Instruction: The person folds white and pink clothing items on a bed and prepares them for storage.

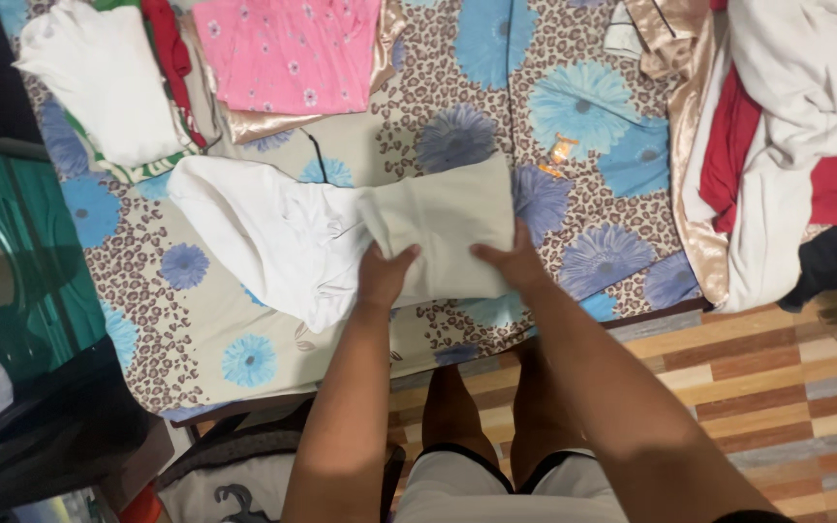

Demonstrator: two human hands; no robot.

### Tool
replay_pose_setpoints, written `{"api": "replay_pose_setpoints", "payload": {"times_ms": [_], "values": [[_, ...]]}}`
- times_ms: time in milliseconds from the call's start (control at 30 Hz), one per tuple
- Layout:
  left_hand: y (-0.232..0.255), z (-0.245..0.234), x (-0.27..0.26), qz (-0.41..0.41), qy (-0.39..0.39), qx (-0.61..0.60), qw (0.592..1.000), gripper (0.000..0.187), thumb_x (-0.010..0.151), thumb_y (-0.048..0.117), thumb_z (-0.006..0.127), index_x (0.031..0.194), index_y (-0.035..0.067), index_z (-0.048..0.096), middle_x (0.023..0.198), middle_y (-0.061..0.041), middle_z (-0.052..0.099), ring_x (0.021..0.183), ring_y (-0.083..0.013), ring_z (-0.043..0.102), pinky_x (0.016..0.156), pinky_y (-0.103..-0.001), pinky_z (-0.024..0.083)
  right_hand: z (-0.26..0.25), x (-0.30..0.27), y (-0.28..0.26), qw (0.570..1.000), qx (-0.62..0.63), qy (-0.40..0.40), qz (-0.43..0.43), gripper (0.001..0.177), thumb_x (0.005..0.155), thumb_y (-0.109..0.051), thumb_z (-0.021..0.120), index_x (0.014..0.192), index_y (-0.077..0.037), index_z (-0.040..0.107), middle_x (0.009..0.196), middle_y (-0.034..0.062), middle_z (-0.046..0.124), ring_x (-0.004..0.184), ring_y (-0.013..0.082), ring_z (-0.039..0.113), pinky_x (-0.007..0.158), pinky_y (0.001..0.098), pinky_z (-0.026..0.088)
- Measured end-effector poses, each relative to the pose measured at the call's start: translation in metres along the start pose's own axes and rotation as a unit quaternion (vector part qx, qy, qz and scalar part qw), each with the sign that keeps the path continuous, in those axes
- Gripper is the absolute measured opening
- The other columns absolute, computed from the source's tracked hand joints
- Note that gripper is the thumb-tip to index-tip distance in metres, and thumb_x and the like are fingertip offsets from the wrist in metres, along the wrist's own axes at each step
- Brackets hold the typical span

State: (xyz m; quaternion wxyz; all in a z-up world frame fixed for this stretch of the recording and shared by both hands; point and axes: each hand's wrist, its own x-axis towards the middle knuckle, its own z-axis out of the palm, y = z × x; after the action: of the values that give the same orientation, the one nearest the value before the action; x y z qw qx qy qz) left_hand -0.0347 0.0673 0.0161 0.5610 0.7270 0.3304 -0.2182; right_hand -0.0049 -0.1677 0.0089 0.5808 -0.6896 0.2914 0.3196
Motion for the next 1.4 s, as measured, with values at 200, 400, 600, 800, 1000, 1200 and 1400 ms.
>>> {"api": "replay_pose_setpoints", "payload": {"times_ms": [200, 400, 600, 800, 1000, 1200, 1400], "values": [[-0.023, 0.017, -0.012, -0.03, 0.007, 0.053, 0.998, 0.043, 0.084, 0.024, 0.078, 0.121, 0.002, 0.069, 0.11, -0.011, 0.077, 0.101, -0.0249, 0.073, 0.09, -0.035, 0.054, -0.027, 0.0, -0.002, 0.993, -0.041, -0.062, 0.095, 0.079, 0.078, -0.024, 0.082, 0.146, -0.005, 0.046, 0.127, 0.0166, 0.069, 0.109, 0.0281, 0.07, 0.097, 0.0398, 0.054], [-0.024, 0.029, -0.013, -0.031, 0.048, 0.046, 0.997, 0.045, 0.085, 0.023, 0.076, 0.123, 0.002, 0.066, 0.111, -0.013, 0.076, 0.101, -0.0256, 0.073, 0.09, -0.036, 0.054, -0.025, -0.004, 0.005, 0.994, 0.027, -0.041, 0.093, 0.072, 0.079, -0.019, 0.077, 0.142, -0.005, 0.045, 0.125, 0.0171, 0.068, 0.109, 0.0294, 0.069, 0.096, 0.0421, 0.056], [-0.021, 0.044, -0.011, 0.052, -0.03, 0.002, 0.998, 0.049, 0.087, 0.025, 0.071, 0.13, 0.002, 0.064, 0.113, -0.016, 0.077, 0.103, -0.0289, 0.074, 0.093, -0.038, 0.054, -0.048, 0.001, 0.032, 0.989, 0.098, -0.059, 0.097, 0.061, 0.084, -0.024, 0.071, 0.138, -0.005, 0.051, 0.122, 0.0163, 0.068, 0.109, 0.0296, 0.068, 0.092, 0.044, 0.056], [-0.017, 0.071, 0.012, 0.067, -0.068, 0.066, 0.993, 0.055, 0.091, 0.026, 0.068, 0.141, 0.006, 0.054, 0.128, -0.018, 0.07, 0.122, -0.0338, 0.064, 0.104, -0.041, 0.048, -0.09, 0.012, 0.068, 0.988, 0.101, -0.074, 0.087, 0.052, 0.096, -0.034, 0.064, 0.139, -0.005, 0.056, 0.116, 0.0113, 0.065, 0.1, 0.0237, 0.06, 0.081, 0.0379, 0.048], [0.016, 0.069, 0.011, -0.031, 0.014, 0.228, 0.973, 0.064, 0.086, 0.036, 0.078, 0.139, 0.01, 0.053, 0.13, -0.018, 0.067, 0.12, -0.0363, 0.062, 0.1, -0.045, 0.048, -0.085, 0.011, 0.034, 0.987, 0.128, -0.069, 0.07, 0.055, 0.097, -0.037, 0.063, 0.144, -0.011, 0.057, 0.115, 0.0086, 0.064, 0.1, 0.0213, 0.057, 0.08, 0.0348, 0.044], [0.019, 0.077, -0.013, 0.153, 0.235, 0.402, 0.872, 0.101, 0.069, 0.039, 0.087, 0.151, 0.006, 0.037, 0.127, -0.022, 0.059, 0.113, -0.0393, 0.059, 0.092, -0.05, 0.046, -0.052, 0.012, 0.012, 0.989, 0.101, -0.04, 0.104, 0.054, 0.084, -0.021, 0.072, 0.133, -0.007, 0.055, 0.118, 0.0131, 0.069, 0.108, 0.0271, 0.067, 0.092, 0.0421, 0.057], [0.018, 0.098, -0.036, 0.124, -0.053, 0.114, 0.984, 0.076, 0.088, 0.035, 0.085, 0.147, 0.003, 0.049, 0.139, -0.022, 0.052, 0.129, -0.0344, 0.057, 0.11, -0.041, 0.047, -0.028, 0.0, 0.015, 0.993, -0.063, -0.005, -0.095, 0.058, 0.08, -0.023, 0.077, 0.129, 0.001, 0.057, 0.117, 0.0204, 0.067, 0.104, 0.032, 0.068, 0.09, 0.0448, 0.057]]}}
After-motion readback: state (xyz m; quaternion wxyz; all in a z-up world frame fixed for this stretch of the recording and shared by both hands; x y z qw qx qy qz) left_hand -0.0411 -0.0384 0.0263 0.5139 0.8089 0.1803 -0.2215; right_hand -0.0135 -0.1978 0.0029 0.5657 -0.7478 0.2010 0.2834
